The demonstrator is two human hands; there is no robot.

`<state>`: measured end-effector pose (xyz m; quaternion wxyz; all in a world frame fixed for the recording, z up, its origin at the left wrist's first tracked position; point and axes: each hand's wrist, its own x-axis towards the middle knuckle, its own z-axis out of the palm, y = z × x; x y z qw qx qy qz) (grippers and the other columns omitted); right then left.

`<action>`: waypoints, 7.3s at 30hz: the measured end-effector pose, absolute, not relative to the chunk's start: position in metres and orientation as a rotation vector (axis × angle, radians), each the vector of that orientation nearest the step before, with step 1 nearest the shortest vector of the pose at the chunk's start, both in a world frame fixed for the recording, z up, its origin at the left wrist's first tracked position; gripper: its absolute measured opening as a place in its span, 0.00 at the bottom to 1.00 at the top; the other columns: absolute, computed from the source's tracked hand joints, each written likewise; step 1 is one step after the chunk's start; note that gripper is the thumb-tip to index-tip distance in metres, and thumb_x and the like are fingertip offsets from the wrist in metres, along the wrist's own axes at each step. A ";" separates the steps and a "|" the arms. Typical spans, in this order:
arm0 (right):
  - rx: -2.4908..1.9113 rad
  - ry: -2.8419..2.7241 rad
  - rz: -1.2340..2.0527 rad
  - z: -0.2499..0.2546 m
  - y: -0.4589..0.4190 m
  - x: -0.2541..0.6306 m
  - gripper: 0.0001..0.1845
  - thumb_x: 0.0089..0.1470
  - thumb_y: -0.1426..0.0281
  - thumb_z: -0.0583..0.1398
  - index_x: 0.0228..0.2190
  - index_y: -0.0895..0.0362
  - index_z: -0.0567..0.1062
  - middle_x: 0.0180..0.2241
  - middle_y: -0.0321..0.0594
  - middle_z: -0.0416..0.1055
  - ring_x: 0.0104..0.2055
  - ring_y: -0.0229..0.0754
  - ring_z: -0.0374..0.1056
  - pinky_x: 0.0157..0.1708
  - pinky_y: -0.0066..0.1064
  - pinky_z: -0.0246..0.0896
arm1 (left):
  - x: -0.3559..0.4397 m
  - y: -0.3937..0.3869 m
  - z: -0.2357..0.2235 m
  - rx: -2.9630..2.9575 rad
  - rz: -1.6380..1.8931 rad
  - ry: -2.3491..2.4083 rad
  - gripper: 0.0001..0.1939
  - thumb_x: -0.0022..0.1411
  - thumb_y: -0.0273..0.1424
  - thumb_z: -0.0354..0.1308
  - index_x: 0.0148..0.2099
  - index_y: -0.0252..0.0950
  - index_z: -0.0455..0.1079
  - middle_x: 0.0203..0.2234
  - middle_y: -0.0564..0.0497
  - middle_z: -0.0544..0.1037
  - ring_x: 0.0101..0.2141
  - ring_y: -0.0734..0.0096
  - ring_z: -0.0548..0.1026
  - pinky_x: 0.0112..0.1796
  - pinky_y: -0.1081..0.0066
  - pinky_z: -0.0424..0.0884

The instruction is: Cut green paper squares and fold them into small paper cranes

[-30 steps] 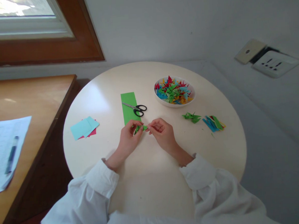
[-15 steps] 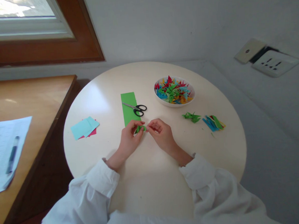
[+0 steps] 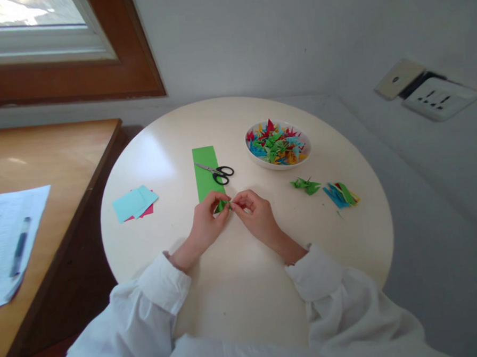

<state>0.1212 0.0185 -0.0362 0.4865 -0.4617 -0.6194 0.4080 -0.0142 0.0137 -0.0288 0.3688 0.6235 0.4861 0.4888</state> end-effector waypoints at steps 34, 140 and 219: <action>-1.235 -1.714 0.610 -0.028 0.021 0.124 0.02 0.46 0.73 0.57 0.26 0.53 0.69 0.25 0.34 0.71 0.25 0.37 0.64 0.27 0.27 0.60 | -0.011 0.011 -0.022 1.734 1.175 1.466 0.02 0.53 0.27 0.52 0.29 0.36 0.66 0.23 0.53 0.73 0.25 0.74 0.70 0.29 0.74 0.66; -1.028 -1.588 0.688 -0.033 0.023 0.135 0.02 0.47 0.74 0.58 0.26 0.56 0.70 0.27 0.37 0.70 0.32 0.38 0.67 0.35 0.32 0.64 | 0.001 0.027 -0.007 1.347 1.211 1.151 0.08 0.49 0.31 0.60 0.33 0.33 0.71 0.25 0.50 0.75 0.25 0.74 0.71 0.28 0.74 0.67; -1.122 -1.265 1.190 -0.027 0.026 0.130 0.11 0.45 0.63 0.60 0.22 0.58 0.72 0.16 0.33 0.68 0.18 0.34 0.63 0.21 0.27 0.59 | 0.000 0.032 -0.012 0.947 1.235 1.123 0.10 0.43 0.33 0.64 0.25 0.30 0.70 0.20 0.52 0.73 0.23 0.75 0.69 0.29 0.72 0.63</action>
